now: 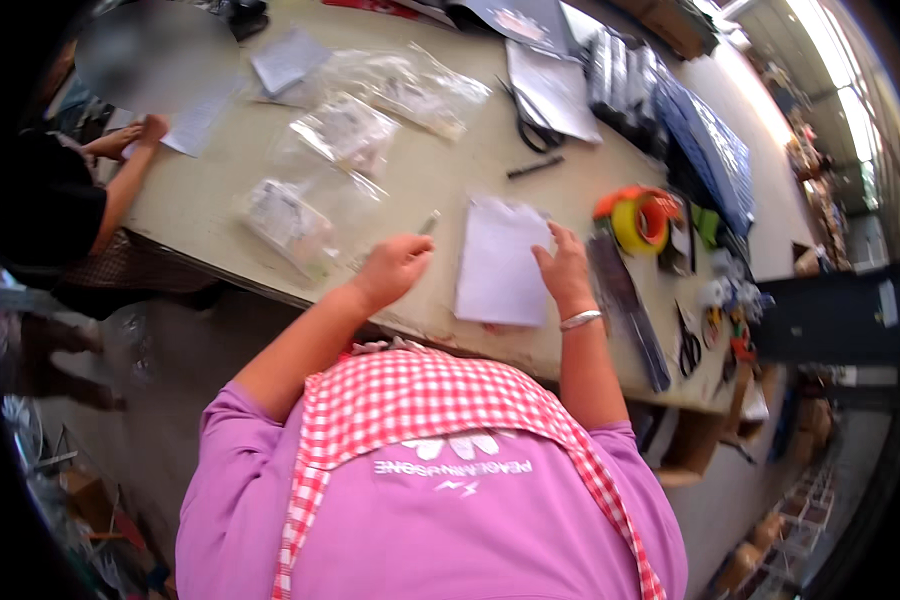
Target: The person writes in a notebook with a pen, cuts a page using scissors, and handles items in small plastic bags at a desk. They then pick up a label and sort through several plastic bags before handing an item to a coworker.
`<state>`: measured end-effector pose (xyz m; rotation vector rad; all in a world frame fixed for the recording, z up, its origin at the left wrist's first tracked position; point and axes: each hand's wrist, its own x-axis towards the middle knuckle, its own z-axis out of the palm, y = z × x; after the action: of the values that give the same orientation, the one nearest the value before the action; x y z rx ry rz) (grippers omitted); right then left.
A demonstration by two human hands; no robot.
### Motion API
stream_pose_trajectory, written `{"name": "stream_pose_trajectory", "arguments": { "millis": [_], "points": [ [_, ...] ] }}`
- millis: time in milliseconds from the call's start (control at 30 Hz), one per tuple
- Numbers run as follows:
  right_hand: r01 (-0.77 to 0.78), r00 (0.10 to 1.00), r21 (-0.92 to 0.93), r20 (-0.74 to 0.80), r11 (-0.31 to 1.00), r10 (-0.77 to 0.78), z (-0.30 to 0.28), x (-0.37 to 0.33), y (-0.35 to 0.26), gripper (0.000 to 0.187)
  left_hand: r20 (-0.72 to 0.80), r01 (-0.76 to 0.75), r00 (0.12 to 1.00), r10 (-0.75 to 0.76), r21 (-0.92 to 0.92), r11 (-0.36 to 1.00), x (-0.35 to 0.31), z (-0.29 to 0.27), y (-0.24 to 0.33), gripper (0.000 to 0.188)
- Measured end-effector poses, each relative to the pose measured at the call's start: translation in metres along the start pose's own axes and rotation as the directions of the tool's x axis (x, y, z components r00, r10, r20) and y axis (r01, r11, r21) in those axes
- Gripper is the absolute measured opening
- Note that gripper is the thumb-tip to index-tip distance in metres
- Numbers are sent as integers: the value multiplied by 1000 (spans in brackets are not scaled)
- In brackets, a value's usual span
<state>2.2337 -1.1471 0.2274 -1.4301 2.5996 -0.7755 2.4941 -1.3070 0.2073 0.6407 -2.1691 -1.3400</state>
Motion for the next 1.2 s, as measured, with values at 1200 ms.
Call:
{"name": "stream_pose_trajectory", "arguments": {
  "millis": [1200],
  "points": [
    [78,995,-87,67,993,-72,8,45,-21,67,-267,151,959,-99,181,972,216,-87,-51,25]
  ]
}}
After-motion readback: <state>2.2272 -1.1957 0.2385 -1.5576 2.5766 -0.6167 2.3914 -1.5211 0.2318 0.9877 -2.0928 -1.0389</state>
